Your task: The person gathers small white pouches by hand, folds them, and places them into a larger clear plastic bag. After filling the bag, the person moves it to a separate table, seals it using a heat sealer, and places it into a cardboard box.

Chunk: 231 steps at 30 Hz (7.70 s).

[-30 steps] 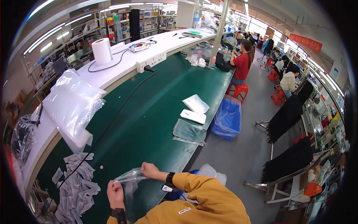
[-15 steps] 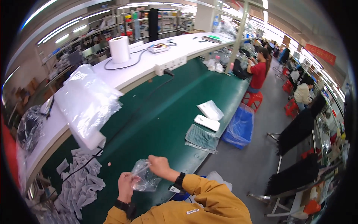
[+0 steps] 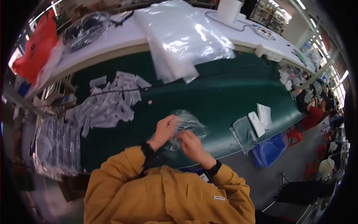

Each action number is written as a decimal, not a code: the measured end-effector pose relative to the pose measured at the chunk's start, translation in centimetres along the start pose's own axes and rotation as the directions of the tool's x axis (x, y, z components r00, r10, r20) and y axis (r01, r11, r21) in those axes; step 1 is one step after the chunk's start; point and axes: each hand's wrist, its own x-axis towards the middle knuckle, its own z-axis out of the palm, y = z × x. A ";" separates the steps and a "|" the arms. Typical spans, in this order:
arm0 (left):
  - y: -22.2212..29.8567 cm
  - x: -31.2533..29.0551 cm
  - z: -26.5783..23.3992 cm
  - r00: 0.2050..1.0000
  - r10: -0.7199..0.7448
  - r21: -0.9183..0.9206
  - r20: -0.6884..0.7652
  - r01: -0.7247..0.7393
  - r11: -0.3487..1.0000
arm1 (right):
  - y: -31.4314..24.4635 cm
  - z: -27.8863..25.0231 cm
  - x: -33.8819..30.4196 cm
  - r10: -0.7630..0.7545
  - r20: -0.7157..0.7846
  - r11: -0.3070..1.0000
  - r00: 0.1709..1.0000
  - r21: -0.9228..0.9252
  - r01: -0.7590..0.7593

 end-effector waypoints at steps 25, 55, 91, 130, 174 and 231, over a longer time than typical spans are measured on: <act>-12.0 -8.5 -11.2 0.996 -0.079 0.342 -0.038 0.087 0.936 | -3.5 3.2 9.5 0.111 0.629 0.972 0.770 0.092 -0.215; -6.5 -19.9 -30.2 0.963 0.016 0.537 -0.270 0.137 0.833 | -8.4 28.9 20.5 0.100 0.606 0.825 0.789 0.393 -0.407; -14.2 -22.7 -32.0 0.973 0.167 0.840 -0.158 0.044 0.540 | -6.4 38.8 23.2 -0.065 0.378 0.996 0.923 0.081 0.037; -10.0 -17.2 -29.3 0.955 0.206 0.957 0.214 -0.247 0.151 | -1.4 28.1 11.0 0.218 0.527 0.949 0.821 0.083 -0.305; -13.2 -13.3 -28.3 0.925 0.106 0.746 0.366 -0.360 0.560 | -6.2 23.3 9.1 0.030 0.435 0.990 0.900 -0.136 0.033; -3.7 -1.0 1.4 0.836 0.538 0.760 0.105 -0.416 0.499 | 13.3 7.3 -0.7 0.882 -0.107 0.366 0.459 0.769 -0.524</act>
